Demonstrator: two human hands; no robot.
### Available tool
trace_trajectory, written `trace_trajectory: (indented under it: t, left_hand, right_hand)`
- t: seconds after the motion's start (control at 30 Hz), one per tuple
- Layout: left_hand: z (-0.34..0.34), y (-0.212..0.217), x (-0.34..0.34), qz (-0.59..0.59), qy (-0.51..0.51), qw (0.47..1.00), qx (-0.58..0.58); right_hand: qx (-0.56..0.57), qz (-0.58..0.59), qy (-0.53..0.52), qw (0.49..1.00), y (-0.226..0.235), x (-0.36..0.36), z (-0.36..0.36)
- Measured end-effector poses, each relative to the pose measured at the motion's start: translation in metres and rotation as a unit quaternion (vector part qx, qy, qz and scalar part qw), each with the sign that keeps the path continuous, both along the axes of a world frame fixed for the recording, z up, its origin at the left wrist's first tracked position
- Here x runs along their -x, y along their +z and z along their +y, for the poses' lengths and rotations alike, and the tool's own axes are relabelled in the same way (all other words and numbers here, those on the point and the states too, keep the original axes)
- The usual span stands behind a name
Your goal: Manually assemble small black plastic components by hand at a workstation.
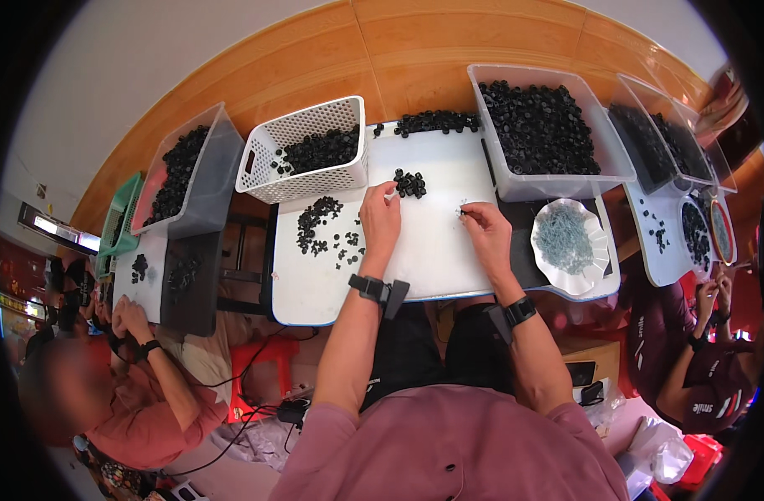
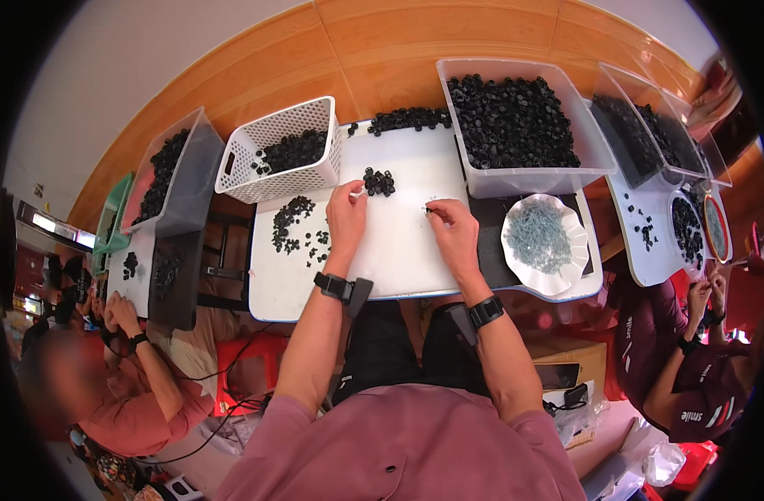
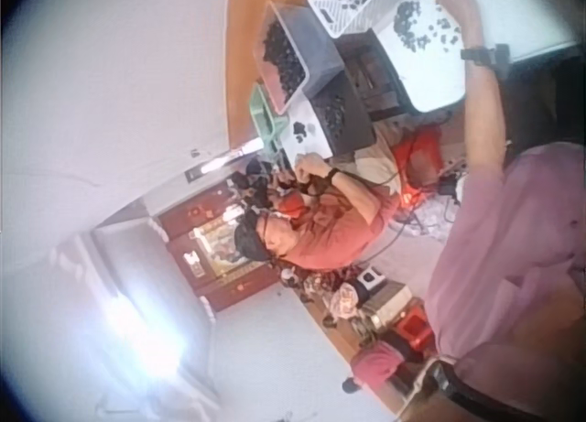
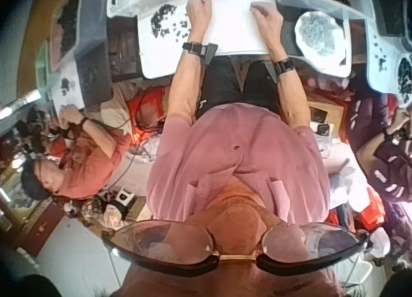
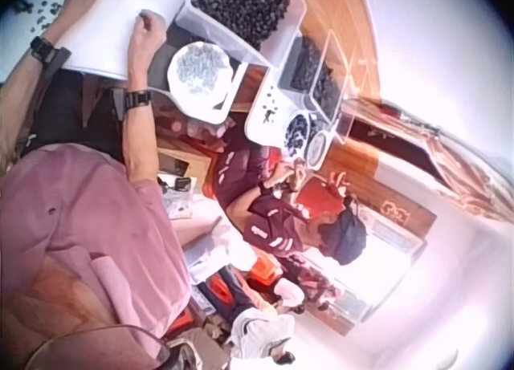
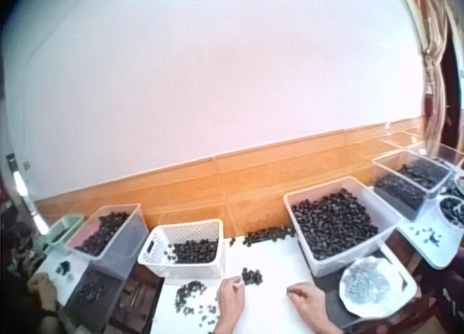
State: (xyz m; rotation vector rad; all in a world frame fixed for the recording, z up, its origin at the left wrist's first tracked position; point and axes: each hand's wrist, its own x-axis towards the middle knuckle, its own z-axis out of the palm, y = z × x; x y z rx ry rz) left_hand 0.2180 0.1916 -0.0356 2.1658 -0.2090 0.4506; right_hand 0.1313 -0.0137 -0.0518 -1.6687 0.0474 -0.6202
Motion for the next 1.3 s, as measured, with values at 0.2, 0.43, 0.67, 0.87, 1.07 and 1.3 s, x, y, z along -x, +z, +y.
trace_trajectory:
  t: [0.2,0.43,0.67,0.87,1.07,1.3]
  left_hand:
    - [0.013,-0.006,-0.029,0.003,-0.029,0.996,-0.083]
    - [0.014,0.001,-0.022,0.042,-0.057,0.994,-0.085]
    - [0.006,0.011,-0.036,0.080,-0.030,0.987,-0.139]
    - [0.010,0.022,-0.034,0.120,-0.035,0.983,-0.137]
    - [0.014,0.033,-0.008,0.107,-0.042,0.983,-0.140]
    - [0.016,0.022,0.020,0.038,-0.171,0.984,-0.034]
  right_hand:
    - [0.040,0.024,-0.007,0.999,0.009,0.004,0.002]
    - [0.060,0.024,-0.010,0.998,0.012,0.005,0.001]
    - [0.058,0.028,-0.008,0.998,0.012,0.004,0.002]
    - [0.067,0.027,-0.008,0.997,0.013,0.004,0.005]
    - [0.063,0.038,-0.007,0.997,0.011,0.005,0.004]
    - [0.061,0.049,-0.003,0.997,0.017,0.007,0.005]
